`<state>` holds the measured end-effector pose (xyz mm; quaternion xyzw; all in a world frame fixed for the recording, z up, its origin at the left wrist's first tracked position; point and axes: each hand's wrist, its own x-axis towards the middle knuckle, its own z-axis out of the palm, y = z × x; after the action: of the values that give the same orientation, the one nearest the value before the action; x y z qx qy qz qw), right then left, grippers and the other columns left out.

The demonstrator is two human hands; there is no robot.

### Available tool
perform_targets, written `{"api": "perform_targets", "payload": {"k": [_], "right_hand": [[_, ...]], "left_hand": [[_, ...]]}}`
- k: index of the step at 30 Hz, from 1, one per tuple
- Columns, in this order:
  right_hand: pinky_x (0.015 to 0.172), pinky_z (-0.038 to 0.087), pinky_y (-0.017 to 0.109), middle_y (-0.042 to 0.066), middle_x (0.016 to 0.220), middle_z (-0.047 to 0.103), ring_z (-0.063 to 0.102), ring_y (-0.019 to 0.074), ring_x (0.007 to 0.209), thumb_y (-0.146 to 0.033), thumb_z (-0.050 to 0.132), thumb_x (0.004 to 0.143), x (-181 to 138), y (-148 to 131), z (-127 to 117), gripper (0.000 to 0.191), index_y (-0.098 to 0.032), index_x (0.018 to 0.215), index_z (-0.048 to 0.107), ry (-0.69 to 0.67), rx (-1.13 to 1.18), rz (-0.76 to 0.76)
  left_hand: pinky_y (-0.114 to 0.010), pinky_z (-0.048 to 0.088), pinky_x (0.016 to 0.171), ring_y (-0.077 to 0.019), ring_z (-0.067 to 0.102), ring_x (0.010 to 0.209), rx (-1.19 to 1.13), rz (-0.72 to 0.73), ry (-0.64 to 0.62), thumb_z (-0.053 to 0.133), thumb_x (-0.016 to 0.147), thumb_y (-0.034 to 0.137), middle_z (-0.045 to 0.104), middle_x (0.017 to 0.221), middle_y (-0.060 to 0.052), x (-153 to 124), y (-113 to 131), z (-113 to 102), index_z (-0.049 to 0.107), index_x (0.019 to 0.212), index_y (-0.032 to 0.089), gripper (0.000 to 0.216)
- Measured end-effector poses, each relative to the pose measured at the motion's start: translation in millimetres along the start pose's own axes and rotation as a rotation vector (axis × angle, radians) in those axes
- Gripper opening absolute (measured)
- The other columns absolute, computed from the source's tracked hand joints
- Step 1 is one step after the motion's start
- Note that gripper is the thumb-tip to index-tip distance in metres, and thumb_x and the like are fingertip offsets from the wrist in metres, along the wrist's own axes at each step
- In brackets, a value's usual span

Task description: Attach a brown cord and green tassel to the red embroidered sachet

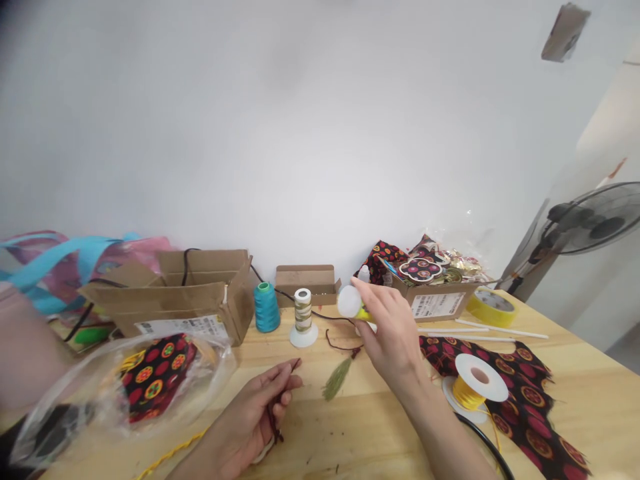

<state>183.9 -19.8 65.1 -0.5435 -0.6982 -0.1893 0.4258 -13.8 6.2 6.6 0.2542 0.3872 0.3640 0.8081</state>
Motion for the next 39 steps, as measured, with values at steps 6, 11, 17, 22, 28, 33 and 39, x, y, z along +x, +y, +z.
{"api": "perform_targets", "payload": {"k": [6,11,17,22,28,33,39], "right_hand": [[0.069,0.032,0.031,0.006,0.073,0.057,0.048,0.0192,0.075,-0.010,0.045,0.076,28.8,9.7,20.0,0.013,-0.015,0.082,0.055,-0.593,-0.474,-0.326],[0.066,0.031,0.033,0.008,0.067,0.057,0.048,0.0196,0.070,-0.007,0.051,0.072,24.5,18.4,55.9,0.015,-0.012,0.060,0.058,-0.722,-0.515,-0.496],[0.074,0.034,0.036,0.005,0.061,0.059,0.049,0.0179,0.069,-0.002,0.057,0.064,18.1,17.7,80.8,0.021,-0.014,0.047,0.056,-0.676,-0.342,-0.511],[0.087,0.030,0.035,0.002,0.070,0.060,0.049,0.0163,0.082,-0.003,0.051,0.070,23.1,4.7,52.0,0.019,-0.015,0.061,0.062,-0.559,-0.147,-0.442],[0.071,0.043,0.030,0.005,0.087,0.060,0.055,0.0170,0.080,-0.028,0.041,0.082,-15.2,-30.5,37.3,0.024,-0.020,0.092,0.061,-0.555,0.700,0.282],[0.057,0.042,0.025,0.002,0.068,0.056,0.053,0.0163,0.067,-0.034,0.049,0.076,-40.4,-51.2,58.4,0.022,-0.020,0.075,0.066,-0.421,1.101,0.634],[0.051,0.035,0.021,-0.002,0.050,0.046,0.043,0.0104,0.051,-0.034,0.063,0.064,-45.4,-47.2,62.2,0.025,-0.015,0.049,0.060,-0.244,1.219,0.800]], "left_hand": [[-0.009,0.042,0.037,-0.0040,0.057,0.048,-0.022,-0.033,0.026,0.058,0.069,0.016,0.065,0.074,-0.007,-2.3,-1.6,0.6,0.056,0.073,0.009,0.008],[-0.008,0.042,0.039,-0.0043,0.058,0.051,-0.010,-0.029,0.010,0.059,0.068,0.016,0.065,0.073,-0.007,-2.0,-0.6,0.8,0.055,0.071,0.009,0.008],[-0.008,0.042,0.039,-0.0040,0.057,0.049,0.019,-0.019,-0.005,0.062,0.065,0.019,0.066,0.071,-0.006,-1.5,-1.9,0.0,0.054,0.071,0.011,0.013],[-0.009,0.039,0.039,-0.0031,0.055,0.047,0.053,0.007,0.008,0.063,0.065,0.020,0.065,0.066,-0.004,-0.7,-2.2,0.2,0.054,0.070,0.012,0.013],[-0.010,0.035,0.037,-0.0034,0.052,0.045,0.127,0.108,-0.045,0.066,0.061,0.026,0.063,0.061,-0.002,3.2,-6.7,1.6,0.058,0.066,0.011,0.018],[-0.011,0.033,0.037,-0.0040,0.050,0.046,0.222,0.153,-0.146,0.063,0.062,0.030,0.061,0.061,-0.003,4.1,-10.8,1.8,0.060,0.068,0.009,0.022],[-0.011,0.024,0.033,-0.0023,0.044,0.039,0.351,0.189,-0.144,0.061,0.064,0.033,0.060,0.057,-0.004,6.7,-13.3,0.4,0.057,0.061,0.009,0.024]]}}
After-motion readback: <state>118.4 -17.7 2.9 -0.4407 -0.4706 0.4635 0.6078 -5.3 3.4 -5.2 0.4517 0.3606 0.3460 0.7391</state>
